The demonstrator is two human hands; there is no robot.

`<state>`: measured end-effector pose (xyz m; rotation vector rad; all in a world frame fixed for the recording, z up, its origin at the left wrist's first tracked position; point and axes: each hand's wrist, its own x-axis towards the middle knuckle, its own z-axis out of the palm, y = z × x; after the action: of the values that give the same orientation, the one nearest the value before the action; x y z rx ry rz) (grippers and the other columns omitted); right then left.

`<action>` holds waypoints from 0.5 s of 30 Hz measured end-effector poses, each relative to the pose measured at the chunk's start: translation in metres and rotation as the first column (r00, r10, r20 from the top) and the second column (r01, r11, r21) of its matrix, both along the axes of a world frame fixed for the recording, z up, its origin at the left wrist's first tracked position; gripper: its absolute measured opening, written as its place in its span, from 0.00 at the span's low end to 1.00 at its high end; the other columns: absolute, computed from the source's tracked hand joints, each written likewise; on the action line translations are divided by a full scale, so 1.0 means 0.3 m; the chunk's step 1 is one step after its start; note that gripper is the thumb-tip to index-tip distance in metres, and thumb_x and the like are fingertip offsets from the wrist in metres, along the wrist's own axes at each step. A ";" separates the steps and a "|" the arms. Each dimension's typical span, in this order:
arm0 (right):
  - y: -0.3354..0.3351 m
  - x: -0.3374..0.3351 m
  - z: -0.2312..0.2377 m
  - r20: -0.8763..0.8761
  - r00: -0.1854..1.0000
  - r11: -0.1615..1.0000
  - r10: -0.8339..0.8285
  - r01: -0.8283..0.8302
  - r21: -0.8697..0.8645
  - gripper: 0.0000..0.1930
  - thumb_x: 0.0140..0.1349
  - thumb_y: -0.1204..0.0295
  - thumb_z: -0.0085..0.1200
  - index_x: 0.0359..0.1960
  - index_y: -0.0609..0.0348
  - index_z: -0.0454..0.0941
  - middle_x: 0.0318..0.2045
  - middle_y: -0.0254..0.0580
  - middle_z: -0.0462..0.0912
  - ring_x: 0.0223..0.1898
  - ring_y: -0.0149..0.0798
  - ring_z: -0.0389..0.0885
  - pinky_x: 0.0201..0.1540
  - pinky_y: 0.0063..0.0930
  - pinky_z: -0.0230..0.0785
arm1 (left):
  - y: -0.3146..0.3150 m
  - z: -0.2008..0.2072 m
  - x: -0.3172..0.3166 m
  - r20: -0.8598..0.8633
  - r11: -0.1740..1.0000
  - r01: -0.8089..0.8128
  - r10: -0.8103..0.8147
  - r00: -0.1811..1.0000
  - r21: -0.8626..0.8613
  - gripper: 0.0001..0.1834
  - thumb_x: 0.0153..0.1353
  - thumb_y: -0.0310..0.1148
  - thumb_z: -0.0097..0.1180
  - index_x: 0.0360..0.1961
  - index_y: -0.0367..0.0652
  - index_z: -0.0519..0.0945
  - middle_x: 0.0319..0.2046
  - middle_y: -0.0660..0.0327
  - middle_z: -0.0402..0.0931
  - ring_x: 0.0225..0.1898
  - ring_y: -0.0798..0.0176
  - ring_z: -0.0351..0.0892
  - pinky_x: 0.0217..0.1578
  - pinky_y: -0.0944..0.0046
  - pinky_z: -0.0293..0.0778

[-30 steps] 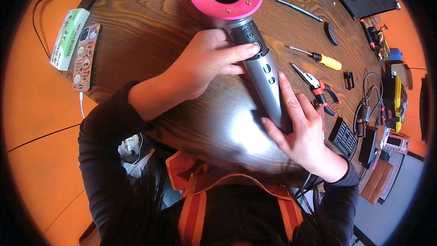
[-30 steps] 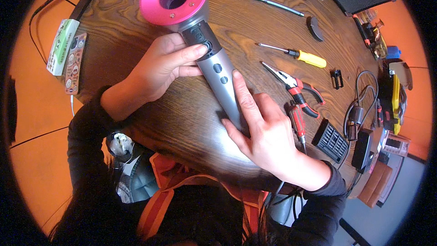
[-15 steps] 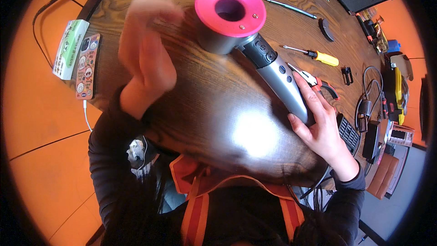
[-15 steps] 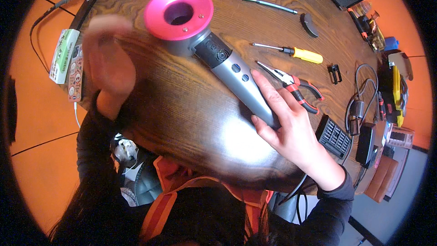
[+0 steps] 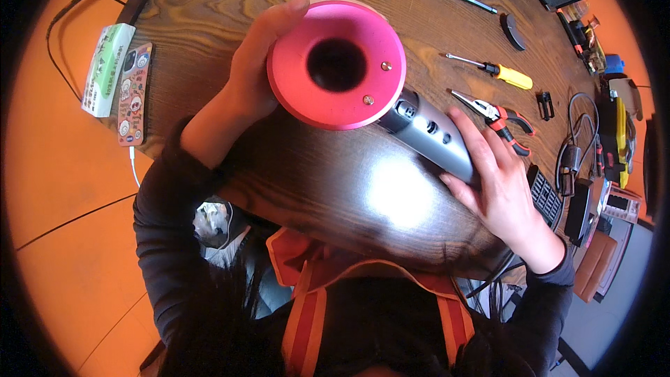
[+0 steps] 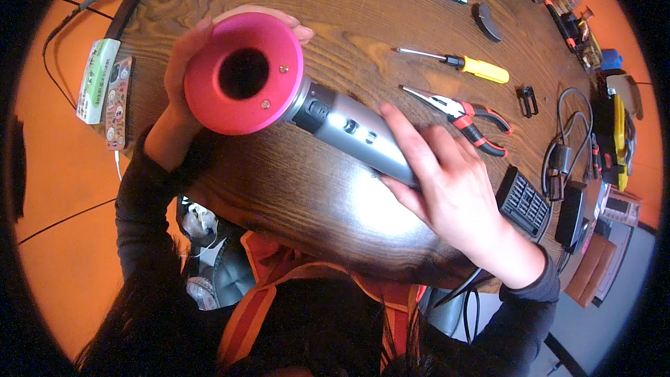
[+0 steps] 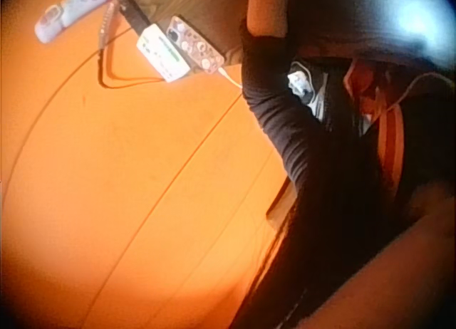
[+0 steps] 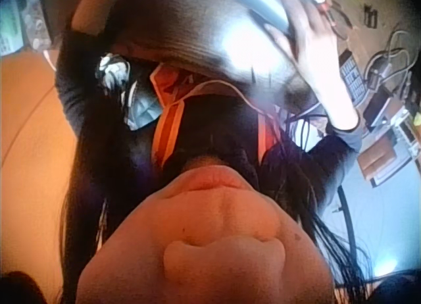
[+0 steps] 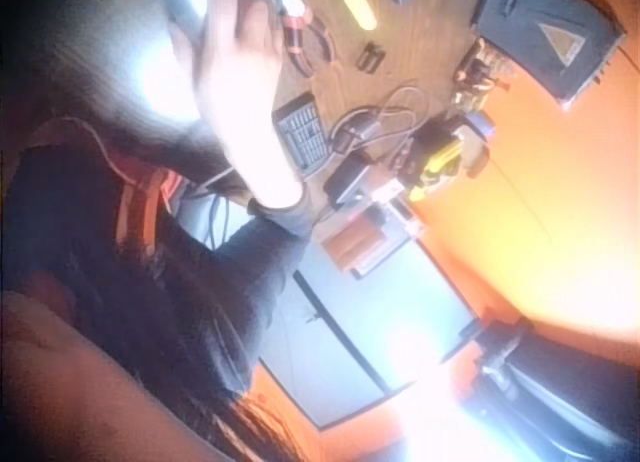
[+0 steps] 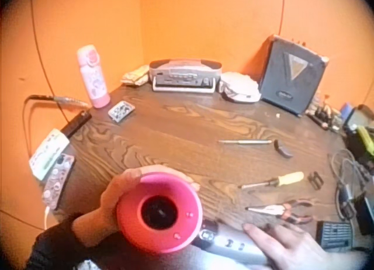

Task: The person disassembles a hair dryer, removes the pink nozzle, and manipulates internal wiring and components on a wooden workbench. They repeatedly attach and detach the power cord and nozzle, adjusting wires and parts with both hands.

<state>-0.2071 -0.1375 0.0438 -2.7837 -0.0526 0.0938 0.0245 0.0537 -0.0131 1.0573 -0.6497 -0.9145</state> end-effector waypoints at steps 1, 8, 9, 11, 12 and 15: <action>0.010 0.020 -0.003 0.037 0.999 0.997 0.038 -0.036 -0.073 0.37 0.53 0.62 0.59 0.64 0.56 0.57 0.33 0.52 0.73 0.31 0.51 0.73 0.38 0.40 0.69 | -0.005 -0.008 -0.004 0.033 1.000 -0.021 0.021 0.999 -0.020 0.38 0.61 0.55 0.27 0.51 0.25 0.67 0.50 0.37 0.70 0.54 0.49 0.70 0.57 0.56 0.63; 0.035 0.086 0.012 0.172 0.980 0.986 0.097 -0.071 -0.152 0.35 0.54 0.59 0.57 0.63 0.50 0.59 0.26 0.42 0.68 0.21 0.44 0.72 0.29 0.36 0.69 | -0.003 -0.015 -0.009 0.013 0.998 -0.052 0.052 0.999 -0.046 0.37 0.60 0.55 0.27 0.48 0.27 0.70 0.48 0.40 0.72 0.51 0.51 0.72 0.55 0.58 0.66; 0.038 0.083 0.013 0.158 0.983 0.986 0.091 -0.067 -0.155 0.34 0.54 0.59 0.57 0.63 0.50 0.59 0.26 0.42 0.69 0.21 0.44 0.72 0.28 0.35 0.70 | -0.002 -0.013 -0.008 -0.028 0.998 -0.032 0.030 0.999 -0.052 0.37 0.60 0.55 0.27 0.48 0.27 0.70 0.47 0.41 0.73 0.51 0.51 0.72 0.54 0.58 0.66; 0.043 0.080 0.012 0.137 0.988 0.988 0.068 -0.047 -0.149 0.34 0.54 0.59 0.57 0.63 0.50 0.60 0.26 0.43 0.69 0.21 0.44 0.72 0.27 0.34 0.70 | -0.002 -0.014 -0.003 0.056 0.999 -0.026 0.028 0.998 -0.039 0.38 0.60 0.56 0.27 0.48 0.28 0.70 0.47 0.42 0.73 0.50 0.52 0.73 0.54 0.58 0.67; 0.045 0.079 0.013 0.130 0.989 0.988 0.065 -0.046 -0.144 0.34 0.54 0.59 0.57 0.63 0.50 0.60 0.26 0.43 0.69 0.21 0.44 0.72 0.27 0.35 0.70 | -0.001 -0.017 -0.001 0.071 0.998 -0.013 0.018 0.997 -0.064 0.38 0.60 0.56 0.27 0.48 0.28 0.70 0.47 0.42 0.73 0.50 0.52 0.73 0.53 0.58 0.67; 0.047 0.082 0.021 0.065 0.997 0.995 0.039 -0.033 -0.091 0.34 0.55 0.59 0.56 0.63 0.52 0.59 0.30 0.47 0.72 0.26 0.48 0.75 0.31 0.37 0.71 | -0.004 -0.038 0.013 0.310 0.991 -0.133 0.121 0.943 0.017 0.40 0.61 0.58 0.26 0.50 0.27 0.68 0.47 0.41 0.72 0.50 0.51 0.73 0.54 0.57 0.67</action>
<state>-0.1823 -0.1234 0.0502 -2.8761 -0.1182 0.0121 0.0283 0.0526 -0.0244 1.2753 -0.8148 -0.6563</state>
